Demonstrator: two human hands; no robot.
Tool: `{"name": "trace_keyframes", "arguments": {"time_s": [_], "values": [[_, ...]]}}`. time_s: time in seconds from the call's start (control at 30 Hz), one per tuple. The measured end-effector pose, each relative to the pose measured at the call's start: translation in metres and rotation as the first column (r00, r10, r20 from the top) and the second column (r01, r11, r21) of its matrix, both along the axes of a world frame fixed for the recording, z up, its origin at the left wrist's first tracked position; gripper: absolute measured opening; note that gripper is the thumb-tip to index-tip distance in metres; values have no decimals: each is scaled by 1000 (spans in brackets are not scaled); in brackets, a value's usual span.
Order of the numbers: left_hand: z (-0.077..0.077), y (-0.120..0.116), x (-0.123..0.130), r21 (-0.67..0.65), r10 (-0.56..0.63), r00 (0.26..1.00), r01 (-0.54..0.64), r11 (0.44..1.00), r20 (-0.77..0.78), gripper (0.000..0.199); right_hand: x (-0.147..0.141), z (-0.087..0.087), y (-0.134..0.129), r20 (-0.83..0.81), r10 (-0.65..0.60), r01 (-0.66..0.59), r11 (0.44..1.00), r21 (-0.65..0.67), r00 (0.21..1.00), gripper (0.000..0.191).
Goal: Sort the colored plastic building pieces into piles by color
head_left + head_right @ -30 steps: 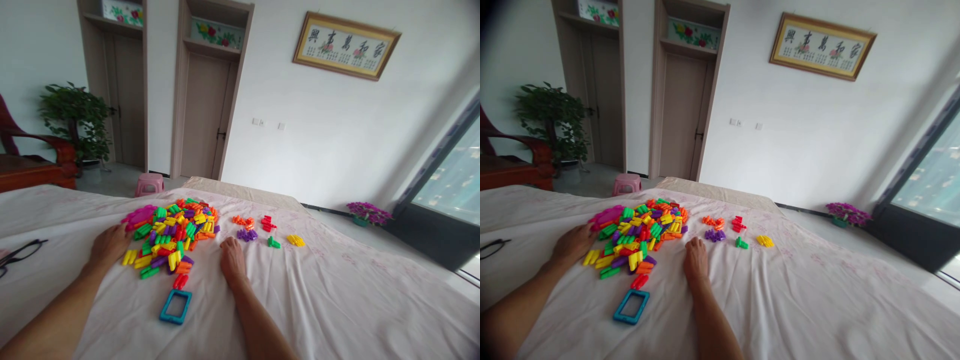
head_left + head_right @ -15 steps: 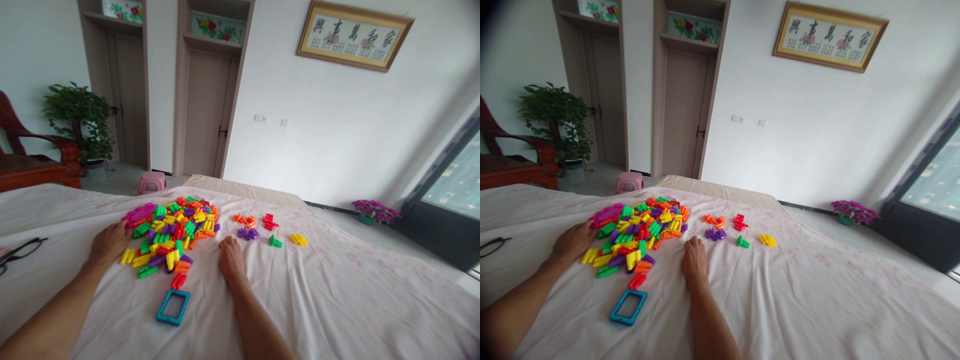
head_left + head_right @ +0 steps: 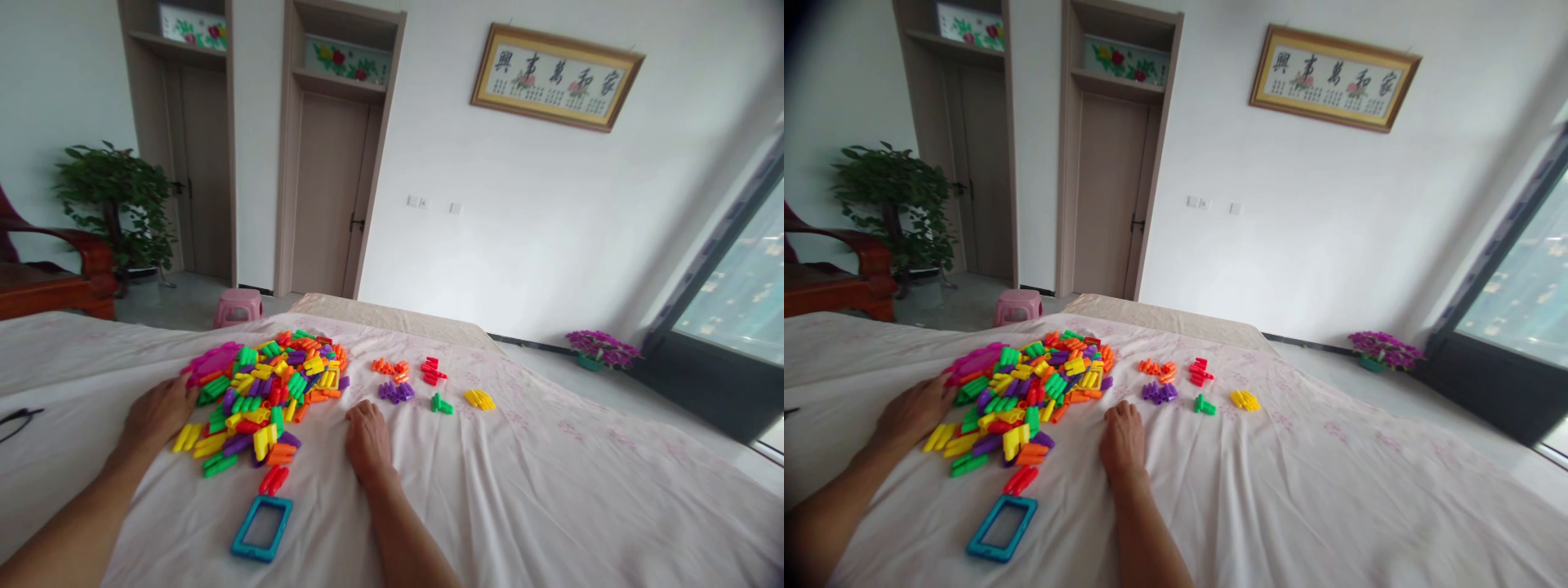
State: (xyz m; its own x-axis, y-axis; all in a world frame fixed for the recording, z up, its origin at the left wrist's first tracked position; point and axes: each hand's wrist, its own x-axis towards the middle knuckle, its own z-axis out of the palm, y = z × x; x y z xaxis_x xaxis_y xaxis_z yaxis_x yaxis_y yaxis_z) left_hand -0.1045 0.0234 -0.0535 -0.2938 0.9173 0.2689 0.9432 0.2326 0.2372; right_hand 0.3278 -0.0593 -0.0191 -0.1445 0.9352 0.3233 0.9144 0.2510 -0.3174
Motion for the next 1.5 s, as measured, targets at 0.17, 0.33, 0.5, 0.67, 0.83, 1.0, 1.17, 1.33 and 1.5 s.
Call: {"name": "trace_keyframes", "arguments": {"time_s": [0.17, 0.33, 0.5, 0.67, 0.83, 1.0, 1.17, 1.33, 1.5], "values": [[-2, 0, 0, 12, -3, 1000, 3, 1000, 8, 68, -1, 3, 0, -18, -6, 6, 1000, -20, 1000, 37], [-1, 0, 0, 10, 8, 1000, -8, 1000, 6, 68, -1, 7, 0, -13, -7, 7, 999, -33, 1000, 36], [-1, 1, -3, -10, 7, 1000, -7, 1000, -5, 70, 0, 4, 2, -5, -7, 7, 1000, -27, 1000, 36], [-4, 1, -5, 4, 4, 1000, -4, 1000, -4, 69, -1, 4, 0, 4, -14, 14, 1000, -26, 1000, 34], [-5, 1, -6, -12, -12, 1000, 12, 1000, -23, 69, -1, 5, -2, 4, -9, 9, 1000, -28, 1000, 34], [-7, 0, -8, -6, -49, 998, 49, 999, -33, 68, -1, 5, -2, -19, -14, 14, 1000, -23, 1000, 35], [-16, 1, -13, 61, -112, 994, 112, 992, -3, 63, -1, 7, -6, -11, -9, 9, 999, -43, 1000, 37], [-23, 4, -15, 59, -119, 992, 122, 991, -41, 66, -2, 11, -11, -5, -3, 3, 999, -48, 1000, 38], [-24, 12, -19, 49, -101, 993, 98, 994, 58, 67, -4, 11, -12, -12, -3, 2, 999, -50, 1000, 38]]}}
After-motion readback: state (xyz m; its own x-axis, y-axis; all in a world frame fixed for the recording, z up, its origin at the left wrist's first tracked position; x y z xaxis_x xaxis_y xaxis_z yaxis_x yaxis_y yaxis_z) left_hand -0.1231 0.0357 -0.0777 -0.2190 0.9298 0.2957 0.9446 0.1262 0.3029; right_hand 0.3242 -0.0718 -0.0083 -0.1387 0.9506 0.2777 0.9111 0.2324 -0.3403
